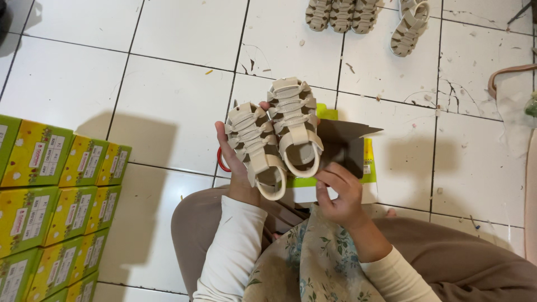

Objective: The person sits on the floor and repeatedly packs pairs of beige sandals into small green and yellow boxes. They use scissors to trim excess material from the sandals before placing them inside the boxes and closing the lids.

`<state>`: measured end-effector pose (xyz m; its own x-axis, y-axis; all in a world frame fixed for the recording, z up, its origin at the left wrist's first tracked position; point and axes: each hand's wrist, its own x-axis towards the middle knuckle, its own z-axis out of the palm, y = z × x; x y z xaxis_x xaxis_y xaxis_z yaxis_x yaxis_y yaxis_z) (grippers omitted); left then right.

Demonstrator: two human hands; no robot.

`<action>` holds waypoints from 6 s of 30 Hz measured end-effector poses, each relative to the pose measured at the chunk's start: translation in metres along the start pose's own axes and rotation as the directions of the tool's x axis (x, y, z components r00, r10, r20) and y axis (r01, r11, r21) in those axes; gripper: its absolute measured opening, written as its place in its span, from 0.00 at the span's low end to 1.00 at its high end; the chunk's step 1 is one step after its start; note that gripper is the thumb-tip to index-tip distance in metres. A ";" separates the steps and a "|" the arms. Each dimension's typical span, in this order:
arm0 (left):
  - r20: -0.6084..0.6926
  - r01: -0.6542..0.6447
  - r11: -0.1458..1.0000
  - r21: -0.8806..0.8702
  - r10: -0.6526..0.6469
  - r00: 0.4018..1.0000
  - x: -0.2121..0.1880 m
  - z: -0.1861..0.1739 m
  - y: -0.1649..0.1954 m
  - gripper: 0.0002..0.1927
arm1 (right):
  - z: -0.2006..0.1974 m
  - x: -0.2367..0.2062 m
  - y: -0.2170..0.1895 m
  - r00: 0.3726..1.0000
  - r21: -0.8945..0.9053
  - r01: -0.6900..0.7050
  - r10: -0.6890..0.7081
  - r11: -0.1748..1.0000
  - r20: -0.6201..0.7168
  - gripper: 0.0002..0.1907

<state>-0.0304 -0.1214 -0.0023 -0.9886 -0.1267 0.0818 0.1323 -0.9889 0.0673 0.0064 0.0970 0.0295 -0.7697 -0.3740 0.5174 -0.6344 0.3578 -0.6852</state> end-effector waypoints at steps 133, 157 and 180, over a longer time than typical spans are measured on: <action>-0.298 0.068 -0.619 0.783 -0.277 0.913 0.026 0.011 -0.042 0.61 | -0.068 0.058 0.083 0.713 -0.351 -0.242 0.411 0.905 0.568 0.30; -0.121 0.040 -0.271 0.962 -0.289 0.950 0.023 -0.017 -0.019 0.37 | -0.064 0.044 0.119 0.850 -0.406 -0.155 0.331 0.901 0.409 0.22; -0.307 0.205 -0.403 0.892 -0.208 0.929 0.020 -0.057 -0.036 0.24 | -0.063 0.007 0.178 0.658 0.167 -0.749 0.690 0.642 0.300 0.46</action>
<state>-0.0591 -0.0926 -0.0593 -0.9679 0.0641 -0.2432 -0.1911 0.4415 0.8767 -0.1165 0.2122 -0.0567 -0.9233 -0.2561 -0.2863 0.1812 0.3668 -0.9125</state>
